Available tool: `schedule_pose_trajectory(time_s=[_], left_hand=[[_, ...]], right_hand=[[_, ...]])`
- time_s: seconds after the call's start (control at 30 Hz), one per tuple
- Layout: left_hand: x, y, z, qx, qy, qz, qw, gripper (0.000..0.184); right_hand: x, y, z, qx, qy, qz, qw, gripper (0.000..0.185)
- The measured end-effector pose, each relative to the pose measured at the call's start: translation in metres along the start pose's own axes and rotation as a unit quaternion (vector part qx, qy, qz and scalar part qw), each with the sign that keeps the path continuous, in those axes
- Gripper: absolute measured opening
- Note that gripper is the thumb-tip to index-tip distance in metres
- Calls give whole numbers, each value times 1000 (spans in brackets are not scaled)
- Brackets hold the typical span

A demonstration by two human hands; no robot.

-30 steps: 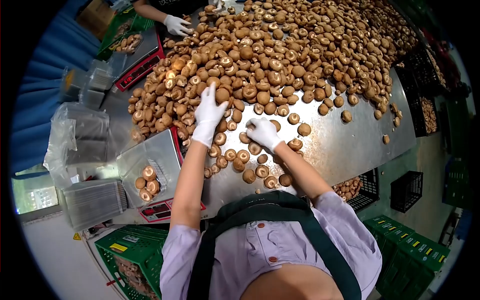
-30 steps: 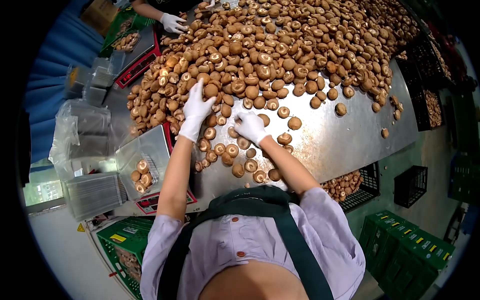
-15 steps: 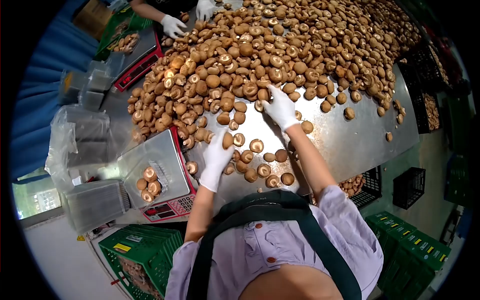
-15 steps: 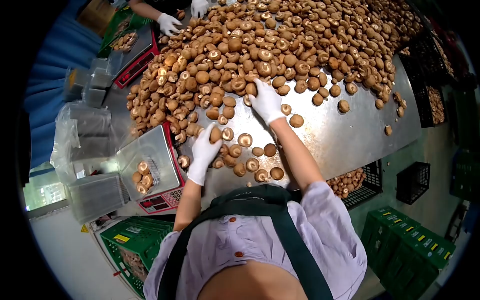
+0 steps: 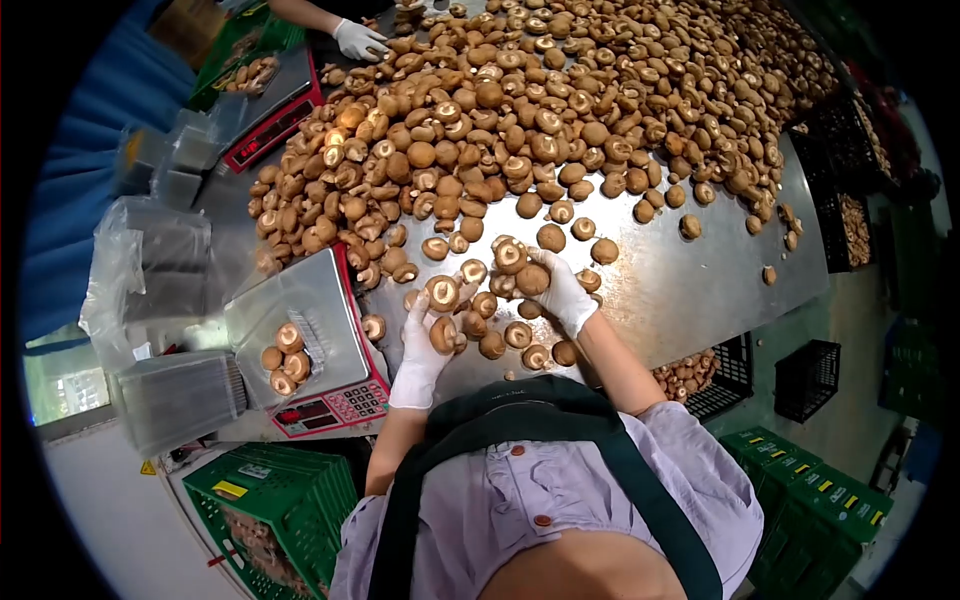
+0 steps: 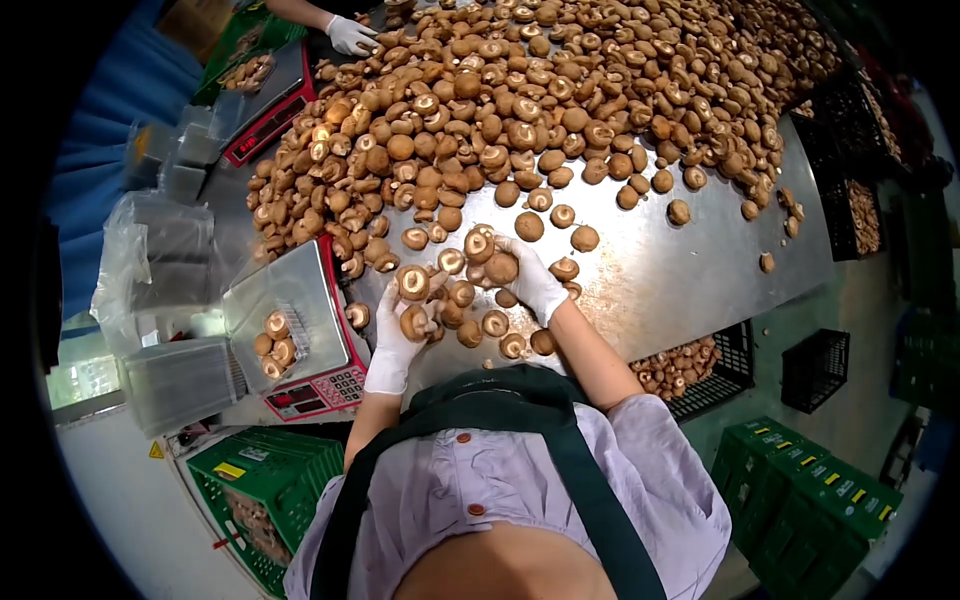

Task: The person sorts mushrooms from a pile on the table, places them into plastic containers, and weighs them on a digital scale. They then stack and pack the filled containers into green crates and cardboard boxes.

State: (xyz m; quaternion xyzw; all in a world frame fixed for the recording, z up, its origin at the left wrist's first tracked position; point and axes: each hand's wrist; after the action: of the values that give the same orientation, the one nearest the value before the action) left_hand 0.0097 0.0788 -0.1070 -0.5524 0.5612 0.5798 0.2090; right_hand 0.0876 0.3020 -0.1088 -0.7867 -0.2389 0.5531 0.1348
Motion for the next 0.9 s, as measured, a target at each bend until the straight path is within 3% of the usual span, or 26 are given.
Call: schedule_pose_trajectory(time_s=[0.17, 0.23, 0.3, 0.4, 0.47, 0.53, 0.6, 0.63, 0.7, 0.73, 0.8, 0.87, 0.9], left_hand=[[9, -32, 22, -2, -66, -185, 981, 75], [12, -38, 24, -9, -100, -203, 974, 78], [7, -40, 23, -16, -101, -207, 973, 78], [-14, -39, 21, -12, -16, -160, 987, 71], [-25, -39, 23, -16, 34, -66, 997, 67], [-10, -50, 29, -87, -6, -63, 994, 64], [-2, -45, 27, -83, -45, -338, 936, 69], [-7, -42, 25, -85, -45, -338, 936, 69], [-21, -39, 18, -55, -4, -86, 995, 73], [-20, -40, 16, -55, -5, -86, 995, 73], [-16, -36, 11, -24, -36, -68, 997, 75], [-21, -38, 14, -60, 29, -137, 988, 75], [-27, -34, 11, -52, 53, -135, 988, 73]], right_hand=[[-3, 9, -9, 42, -31, 16, 998, 43], [-3, 11, -6, 158, -103, -217, 958, 44], [-18, 13, -14, 160, -90, -214, 959, 45], [-21, 28, -8, 173, -57, -284, 942, 46], [-26, 36, -14, 150, -42, -420, 894, 49], [-26, 49, -8, 219, 0, -555, 803, 59], [-26, 49, -9, 229, -9, -600, 767, 56], [-29, 49, -10, 228, -10, -600, 766, 56], [-32, 48, -11, 169, -8, -535, 828, 50], [-31, 47, -12, 169, -8, -536, 827, 50], [-30, 46, -14, 107, -6, -378, 920, 43], [-25, 44, -9, 184, -3, -319, 930, 42], [-27, 36, -12, 162, -31, -244, 956, 44]])
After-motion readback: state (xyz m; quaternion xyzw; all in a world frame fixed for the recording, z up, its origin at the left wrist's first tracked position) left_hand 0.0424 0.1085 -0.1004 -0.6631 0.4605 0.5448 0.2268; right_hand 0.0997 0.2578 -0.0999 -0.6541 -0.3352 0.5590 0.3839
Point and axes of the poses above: each hand's wrist, its own z-axis towards the middle knuckle, its own x-axis out of the back of the hand, y = z × x, and after that the axes turned 15 degrees about -y, right-handed
